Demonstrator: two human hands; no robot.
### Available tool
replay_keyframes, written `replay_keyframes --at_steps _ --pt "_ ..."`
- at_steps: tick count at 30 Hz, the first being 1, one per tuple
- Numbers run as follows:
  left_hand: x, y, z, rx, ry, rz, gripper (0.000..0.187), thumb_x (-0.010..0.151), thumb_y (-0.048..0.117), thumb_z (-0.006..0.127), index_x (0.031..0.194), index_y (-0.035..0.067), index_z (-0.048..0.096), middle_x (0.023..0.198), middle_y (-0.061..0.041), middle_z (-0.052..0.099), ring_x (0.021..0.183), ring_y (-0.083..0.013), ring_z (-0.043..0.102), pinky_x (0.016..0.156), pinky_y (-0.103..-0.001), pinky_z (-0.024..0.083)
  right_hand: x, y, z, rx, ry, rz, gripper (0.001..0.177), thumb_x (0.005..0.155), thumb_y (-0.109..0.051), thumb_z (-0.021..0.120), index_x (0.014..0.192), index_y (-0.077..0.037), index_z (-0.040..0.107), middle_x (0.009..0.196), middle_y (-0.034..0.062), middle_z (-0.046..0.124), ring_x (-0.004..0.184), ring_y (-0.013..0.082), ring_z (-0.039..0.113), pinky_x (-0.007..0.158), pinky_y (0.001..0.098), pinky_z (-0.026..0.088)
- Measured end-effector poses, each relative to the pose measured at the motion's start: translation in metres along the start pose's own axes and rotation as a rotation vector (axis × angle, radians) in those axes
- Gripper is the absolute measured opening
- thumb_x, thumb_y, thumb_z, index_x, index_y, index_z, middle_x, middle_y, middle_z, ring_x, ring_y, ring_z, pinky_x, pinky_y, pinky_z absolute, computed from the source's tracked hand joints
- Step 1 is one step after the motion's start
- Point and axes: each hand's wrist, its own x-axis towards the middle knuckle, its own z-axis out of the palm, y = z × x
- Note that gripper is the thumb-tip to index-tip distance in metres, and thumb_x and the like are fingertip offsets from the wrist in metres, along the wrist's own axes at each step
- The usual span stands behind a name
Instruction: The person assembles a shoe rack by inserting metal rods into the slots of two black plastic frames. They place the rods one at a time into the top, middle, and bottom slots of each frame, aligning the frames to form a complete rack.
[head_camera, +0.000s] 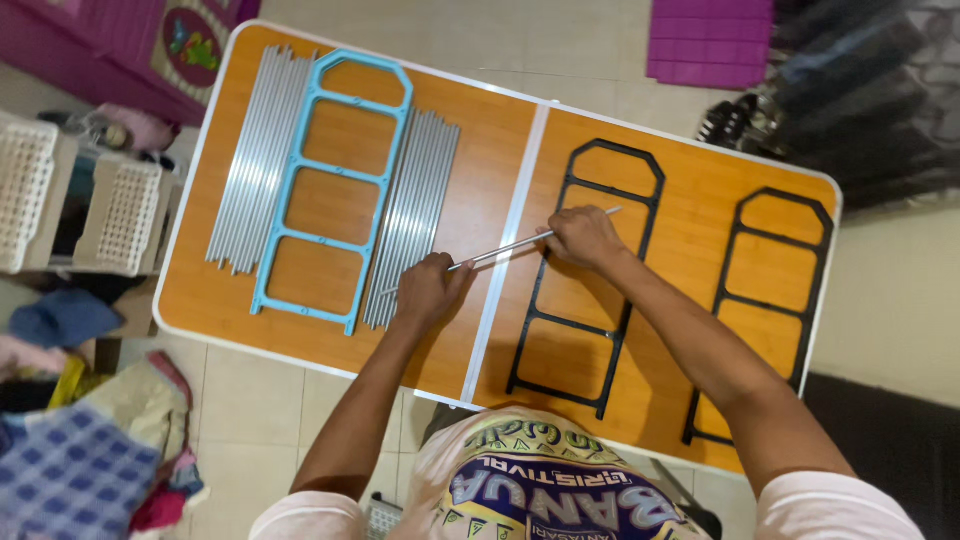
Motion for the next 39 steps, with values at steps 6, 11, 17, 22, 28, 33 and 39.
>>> replay_keyframes --at_steps 6,11,17,22,28,33,39 --pt "0.027 0.011 0.01 0.086 -0.18 0.166 0.06 0.094 0.056 0.064 0.065 0.004 0.067 0.07 -0.015 0.067 0.064 -0.0372 0.066 0.06 -0.049 0.051 -0.057 -0.027 -0.009 -0.062 0.026 0.239 0.037 0.094 -0.034 0.069 0.071 -0.006 0.066 0.074 0.015 0.07 0.068 0.0362 0.069 0.06 0.0469 0.054" --pt "0.04 0.032 0.022 0.125 -0.349 0.261 0.066 0.092 0.062 0.064 0.059 0.005 0.065 0.062 -0.013 0.066 0.058 -0.0331 0.065 0.057 -0.045 0.051 -0.102 -0.048 -0.016 -0.085 0.085 0.424 0.04 0.095 -0.035 0.069 0.068 -0.006 0.064 0.071 0.0155 0.068 0.064 0.0368 0.067 0.055 0.0479 0.052" --pt "0.039 0.062 0.044 0.175 -0.487 0.279 0.068 0.091 0.067 0.063 0.057 0.008 0.064 0.054 -0.009 0.064 0.051 -0.0275 0.064 0.053 -0.043 0.051 -0.152 -0.057 -0.022 -0.066 0.136 0.571 0.044 0.094 -0.035 0.07 0.063 -0.005 0.061 0.067 0.0153 0.066 0.061 0.0358 0.065 0.056 0.0464 0.051" --pt "0.03 0.084 0.063 0.158 -0.472 0.347 0.067 0.091 0.066 0.062 0.058 0.008 0.067 0.057 -0.01 0.066 0.053 -0.028 0.066 0.053 -0.042 0.052 -0.182 -0.05 -0.029 -0.048 0.149 0.602 0.039 0.087 -0.037 0.072 0.067 -0.005 0.064 0.07 0.0144 0.068 0.064 0.0336 0.068 0.058 0.045 0.053" --pt "0.017 0.114 0.09 0.158 -0.462 0.316 0.067 0.089 0.067 0.062 0.06 0.007 0.069 0.059 -0.013 0.067 0.059 -0.0329 0.068 0.058 -0.046 0.053 -0.208 -0.033 -0.056 -0.054 0.099 0.556 0.05 0.083 -0.05 0.077 0.065 -0.004 0.065 0.067 0.0155 0.068 0.061 0.035 0.067 0.055 0.0461 0.052" --pt "0.006 0.143 0.116 0.165 -0.437 0.312 0.068 0.092 0.066 0.06 0.061 0.007 0.069 0.059 -0.013 0.068 0.06 -0.0334 0.068 0.059 -0.046 0.053 -0.234 -0.013 -0.078 -0.045 0.045 0.576 0.059 0.083 -0.059 0.077 0.064 -0.004 0.065 0.064 0.016 0.067 0.059 0.0349 0.067 0.052 0.0451 0.051" --pt "-0.004 0.179 0.141 0.139 -0.412 0.287 0.067 0.09 0.067 0.061 0.059 0.008 0.07 0.057 -0.01 0.068 0.056 -0.0303 0.068 0.056 -0.043 0.053 -0.27 0.014 -0.088 -0.034 0.068 0.501 0.059 0.085 -0.058 0.075 0.064 -0.003 0.064 0.061 0.0146 0.064 0.053 0.0326 0.063 0.049 0.0439 0.05"
